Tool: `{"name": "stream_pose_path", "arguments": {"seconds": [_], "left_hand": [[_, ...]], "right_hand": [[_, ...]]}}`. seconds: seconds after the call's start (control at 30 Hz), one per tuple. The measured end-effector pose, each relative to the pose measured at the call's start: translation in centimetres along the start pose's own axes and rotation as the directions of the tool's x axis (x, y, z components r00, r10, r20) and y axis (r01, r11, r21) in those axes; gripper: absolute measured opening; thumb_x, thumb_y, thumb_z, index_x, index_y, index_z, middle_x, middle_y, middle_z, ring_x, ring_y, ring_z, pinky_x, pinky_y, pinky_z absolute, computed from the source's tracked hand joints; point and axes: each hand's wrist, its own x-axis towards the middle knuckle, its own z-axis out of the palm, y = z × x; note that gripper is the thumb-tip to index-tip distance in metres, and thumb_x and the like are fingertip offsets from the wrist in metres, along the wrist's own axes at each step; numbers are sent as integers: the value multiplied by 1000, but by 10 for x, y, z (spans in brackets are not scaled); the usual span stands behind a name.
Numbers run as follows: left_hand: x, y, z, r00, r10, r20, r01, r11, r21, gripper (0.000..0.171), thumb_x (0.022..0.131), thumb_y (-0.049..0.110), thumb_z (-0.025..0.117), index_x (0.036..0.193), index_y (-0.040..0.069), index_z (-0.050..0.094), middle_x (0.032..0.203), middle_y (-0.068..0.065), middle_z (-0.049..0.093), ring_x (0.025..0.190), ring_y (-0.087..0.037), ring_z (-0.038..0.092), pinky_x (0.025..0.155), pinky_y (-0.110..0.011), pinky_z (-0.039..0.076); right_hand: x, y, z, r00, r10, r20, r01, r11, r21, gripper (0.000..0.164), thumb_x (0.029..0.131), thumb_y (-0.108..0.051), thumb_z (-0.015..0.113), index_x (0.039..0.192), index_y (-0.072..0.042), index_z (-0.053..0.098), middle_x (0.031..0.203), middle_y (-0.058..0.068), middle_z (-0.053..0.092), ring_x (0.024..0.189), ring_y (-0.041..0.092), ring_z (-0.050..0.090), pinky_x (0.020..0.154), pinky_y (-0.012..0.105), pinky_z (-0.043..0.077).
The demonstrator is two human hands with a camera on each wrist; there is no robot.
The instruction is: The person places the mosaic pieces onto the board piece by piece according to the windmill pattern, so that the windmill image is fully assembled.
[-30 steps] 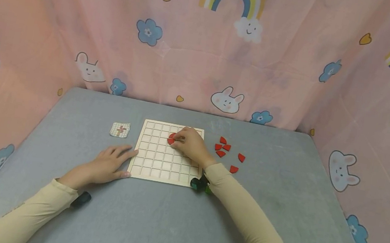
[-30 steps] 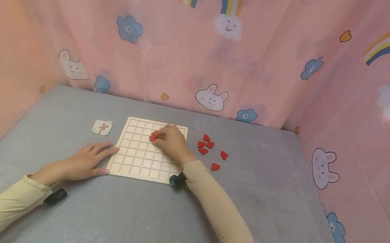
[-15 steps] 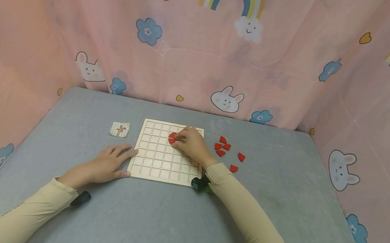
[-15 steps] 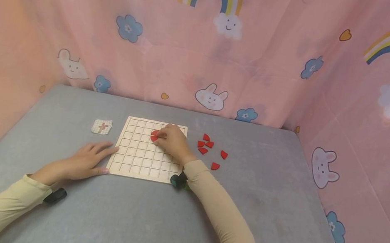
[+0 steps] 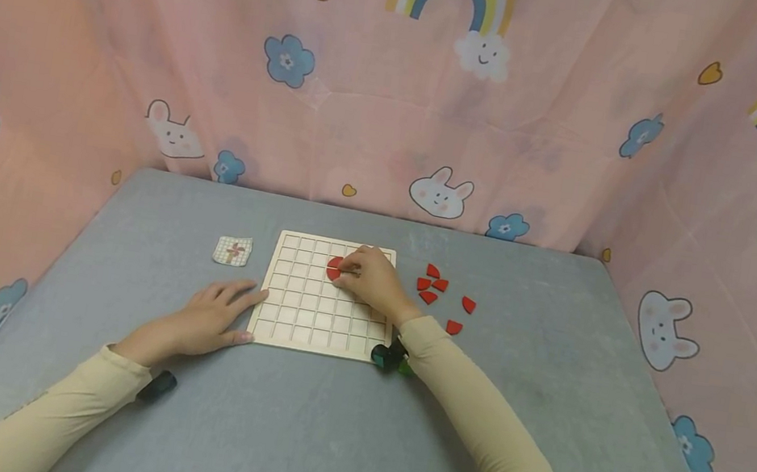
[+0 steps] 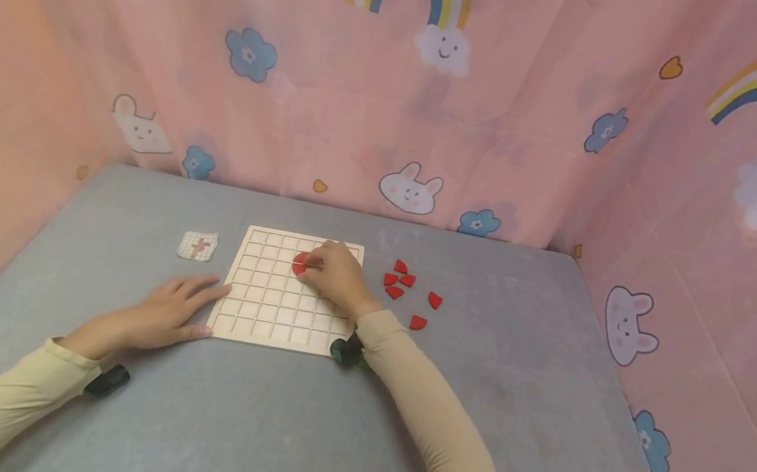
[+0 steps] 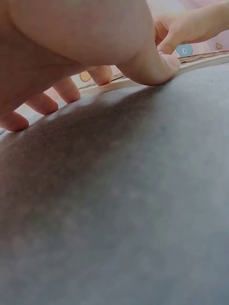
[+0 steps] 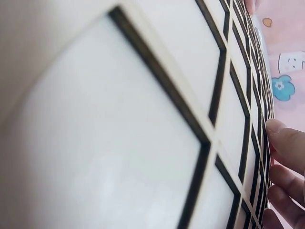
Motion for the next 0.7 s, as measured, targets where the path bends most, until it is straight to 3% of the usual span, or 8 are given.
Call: {"name": "stream_pose_path", "arguments": {"seconds": [0.13, 0.4, 0.7], "left_hand": [[0, 0, 1, 1000, -8, 5, 8, 1000, -3, 72, 105, 35, 66, 163, 5, 37, 165, -29, 29, 145, -58, 32, 114, -75, 27], [0, 0, 1, 1000, 6, -12, -6, 1000, 18, 71, 105, 36, 67, 162, 4, 38, 163, -31, 31, 142, -59, 35, 110, -76, 31], [-1, 2, -1, 999, 30, -29, -30, 999, 19, 71, 106, 45, 62, 160, 4, 41, 161, -31, 33, 138, -59, 37, 108, -75, 33]], "right_hand": [[0, 0, 0, 1000, -6, -6, 6, 1000, 6, 24, 89, -18, 88, 106, -3, 82, 104, 9, 76, 105, 26, 70, 124, 49, 33], [-2, -3, -2, 1000, -11, -6, 11, 1000, 15, 23, 89, -18, 88, 104, -2, 82, 104, 10, 76, 105, 27, 68, 109, 45, 47], [-2, -2, -1, 1000, 9, -5, -9, 1000, 15, 21, 90, -18, 87, 104, -3, 82, 104, 9, 75, 105, 27, 66, 104, 42, 50]]}}
